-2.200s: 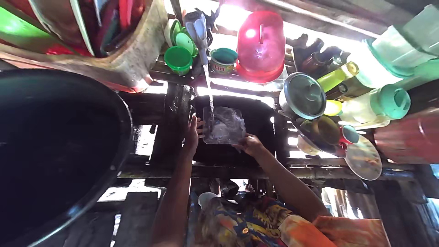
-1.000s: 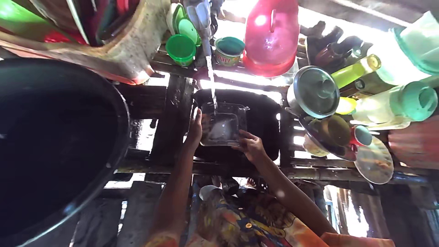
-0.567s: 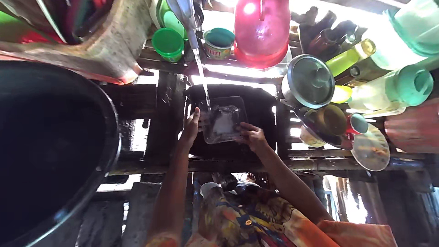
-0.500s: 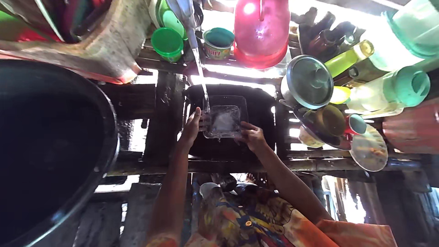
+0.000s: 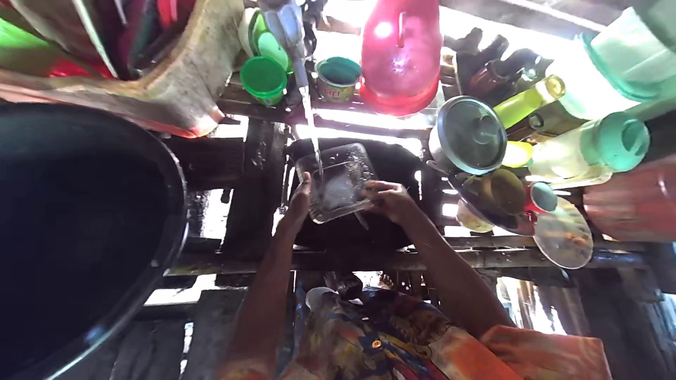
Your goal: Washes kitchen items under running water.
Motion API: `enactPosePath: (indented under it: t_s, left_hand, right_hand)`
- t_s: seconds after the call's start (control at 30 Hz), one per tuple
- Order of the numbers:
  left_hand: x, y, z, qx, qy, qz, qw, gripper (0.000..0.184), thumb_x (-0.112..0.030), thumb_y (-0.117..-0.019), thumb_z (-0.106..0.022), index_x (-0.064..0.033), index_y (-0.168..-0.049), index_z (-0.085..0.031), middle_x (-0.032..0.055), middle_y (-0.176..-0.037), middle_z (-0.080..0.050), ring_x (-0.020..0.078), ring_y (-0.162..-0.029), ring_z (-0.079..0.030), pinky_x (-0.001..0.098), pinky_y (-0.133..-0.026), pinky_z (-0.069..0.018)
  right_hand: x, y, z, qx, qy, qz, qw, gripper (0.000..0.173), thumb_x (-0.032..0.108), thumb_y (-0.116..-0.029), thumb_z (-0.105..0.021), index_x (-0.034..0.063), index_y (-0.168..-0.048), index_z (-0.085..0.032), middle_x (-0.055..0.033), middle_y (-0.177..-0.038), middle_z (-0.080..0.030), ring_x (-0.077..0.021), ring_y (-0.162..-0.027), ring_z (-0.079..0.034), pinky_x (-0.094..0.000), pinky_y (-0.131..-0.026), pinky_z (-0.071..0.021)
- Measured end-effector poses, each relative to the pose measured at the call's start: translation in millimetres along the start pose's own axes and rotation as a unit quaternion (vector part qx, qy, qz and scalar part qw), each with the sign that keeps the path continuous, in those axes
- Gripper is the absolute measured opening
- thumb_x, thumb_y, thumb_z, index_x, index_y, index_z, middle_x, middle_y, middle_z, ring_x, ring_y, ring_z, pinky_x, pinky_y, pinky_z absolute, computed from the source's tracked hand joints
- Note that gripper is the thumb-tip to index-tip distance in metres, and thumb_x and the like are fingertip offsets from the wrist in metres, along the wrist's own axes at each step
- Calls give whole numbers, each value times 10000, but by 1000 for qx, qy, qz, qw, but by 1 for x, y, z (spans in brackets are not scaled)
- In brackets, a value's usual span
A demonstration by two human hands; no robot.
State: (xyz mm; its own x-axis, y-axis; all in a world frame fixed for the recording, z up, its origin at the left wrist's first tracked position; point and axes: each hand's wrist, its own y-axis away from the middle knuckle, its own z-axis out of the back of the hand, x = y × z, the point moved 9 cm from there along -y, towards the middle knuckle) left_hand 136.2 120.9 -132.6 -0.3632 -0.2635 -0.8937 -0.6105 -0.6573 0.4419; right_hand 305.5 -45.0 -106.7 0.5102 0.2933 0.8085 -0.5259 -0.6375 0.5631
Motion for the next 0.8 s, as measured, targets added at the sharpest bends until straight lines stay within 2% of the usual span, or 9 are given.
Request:
enactPosePath:
  t_s: [0.17, 0.27, 0.37, 0.43, 0.5, 0.57, 0.67, 0.73, 0.8]
  left_hand:
    - [-4, 12, 27, -59, 92, -2, 994, 788, -601, -1069, -63, -49, -1464, -463, 187, -1337, -616, 267, -1121, -649, 461, -941, -522]
    - [-4, 8, 29, -71, 65, -27, 995, 777, -618, -1067, -116, -59, -1455, -492, 190, -1365, -601, 296, -1185, -618, 502, -976, -498]
    - [0, 8, 33, -77, 84, -48, 992, 711, -630, -1059, -293, -135, -1556, -403, 125, -1550, -463, 265, -1408, -462, 535, -1144, -392]
    - [-5, 12, 29, -74, 80, -42, 993, 593, -541, -1066, -409, -133, -1493, -460, 127, -1423, -564, 253, -1262, -572, 515, -1019, -500]
    - [-5, 9, 20, -72, 46, -28, 996, 476, -277, -1077, -488, -86, -1506, -411, 201, -1387, -560, 304, -1193, -597, 521, -968, -518]
    - [-6, 3, 12, -74, 17, -28, 997, 486, -168, -1093, -434, -9, -1540, -329, 279, -1446, -500, 372, -1274, -554, 539, -1044, -467]
    - [-6, 11, 7, -45, 22, -66, 997, 516, -349, -1119, -369, -62, -1548, -362, 223, -1502, -479, 338, -1331, -527, 544, -1068, -457]
    - [2, 16, 9, -33, 50, -72, 996, 573, -507, -1096, -348, -139, -1529, -417, 153, -1456, -541, 261, -1272, -575, 508, -1037, -495]
    - [5, 15, 14, -35, 85, -73, 993, 594, -545, -1088, -316, -150, -1520, -419, 143, -1363, -598, 236, -1151, -623, 484, -951, -536]
  right_hand:
    - [-11, -11, 3, -5, -39, -1, 999, 427, -85, -958, -465, 11, -1357, -582, -140, -1052, -687, -196, -733, -660, -400, -689, -603]
    - [-12, -22, -9, 6, -42, -8, 999, 443, -98, -966, -455, 8, -1382, -559, -157, -1089, -681, -226, -779, -676, -434, -703, -607]
    - [-43, -26, -24, 110, -45, -43, 992, 454, -66, -975, -457, 50, -1406, -541, -129, -1129, -672, -225, -876, -683, -446, -805, -605]
    - [-63, -25, -26, 132, -41, -67, 988, 443, -60, -1001, -450, 42, -1428, -502, -143, -1174, -678, -232, -925, -697, -431, -844, -603]
    - [-63, -29, -23, 36, 92, -42, 994, 397, -55, -990, -527, -12, -1385, -537, -173, -1112, -668, -220, -871, -677, -392, -789, -594]
    - [-41, -43, -27, -65, 332, 36, 940, 483, 134, -990, -649, -20, -1428, -516, -247, -1291, -631, -330, -1142, -644, -512, -981, -528]
    - [0, -56, -72, -103, 561, 111, 814, 749, 388, -1062, -471, -36, -1613, -192, -255, -1674, -205, -399, -1564, -170, -686, -1231, -79]
    - [14, -50, -113, -80, 610, 201, 762, 658, 312, -1046, -475, -59, -1567, -320, -290, -1659, -215, -453, -1557, -134, -698, -1228, -58]
    - [14, -32, -142, -6, 604, 229, 764, 760, 367, -1059, -447, -2, -1635, -117, -230, -1710, -36, -414, -1582, -24, -625, -1256, -87]
